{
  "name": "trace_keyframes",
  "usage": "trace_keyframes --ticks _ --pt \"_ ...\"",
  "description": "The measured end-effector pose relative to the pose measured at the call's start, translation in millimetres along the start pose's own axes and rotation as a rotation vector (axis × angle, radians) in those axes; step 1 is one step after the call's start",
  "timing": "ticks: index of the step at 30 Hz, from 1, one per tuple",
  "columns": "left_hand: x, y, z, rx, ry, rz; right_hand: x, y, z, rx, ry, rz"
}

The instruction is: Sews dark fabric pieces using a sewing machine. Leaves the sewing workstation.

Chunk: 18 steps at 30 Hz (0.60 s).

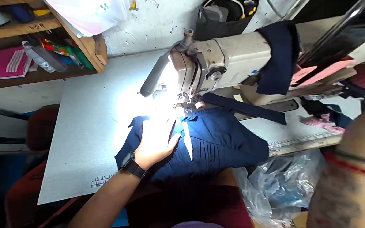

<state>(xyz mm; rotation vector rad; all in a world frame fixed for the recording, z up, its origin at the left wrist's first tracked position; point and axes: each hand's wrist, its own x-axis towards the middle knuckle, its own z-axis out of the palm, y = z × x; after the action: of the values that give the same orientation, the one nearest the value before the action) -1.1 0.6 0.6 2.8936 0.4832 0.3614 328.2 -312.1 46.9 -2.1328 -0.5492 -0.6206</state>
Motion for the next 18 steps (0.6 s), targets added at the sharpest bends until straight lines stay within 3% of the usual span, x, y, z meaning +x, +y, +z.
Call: trace_keyframes --ticks 1,3,7,10,13,15,18 --pt "0.4 0.2 0.0 0.001 -0.001 0.0 -25.2 -32.8 4.0 0.109 -0.049 -0.147" --pt "-0.4 0.7 0.7 -0.003 0.006 0.0 -66.8 -94.5 31.4 0.3 -0.343 -0.396" --pt "-0.8 0.1 -2.0 0.002 -0.008 0.011 -89.6 -165.0 112.0 0.154 -0.818 -0.56" --pt "1.4 -4.4 -4.6 0.022 -0.032 0.013 -81.6 -172.9 147.0 0.112 -0.987 -0.556" --pt "10.0 -13.2 -5.6 0.05 -0.038 0.023 -68.7 -181.9 144.8 0.149 -1.069 -0.391" --pt "16.2 -17.5 -5.5 0.057 -0.045 0.028 -61.8 -190.1 143.1 0.194 -1.111 -0.257" --pt "22.4 -19.4 -4.4 0.082 -0.036 0.027 -58.0 -189.5 157.6 0.209 -1.073 -0.284"
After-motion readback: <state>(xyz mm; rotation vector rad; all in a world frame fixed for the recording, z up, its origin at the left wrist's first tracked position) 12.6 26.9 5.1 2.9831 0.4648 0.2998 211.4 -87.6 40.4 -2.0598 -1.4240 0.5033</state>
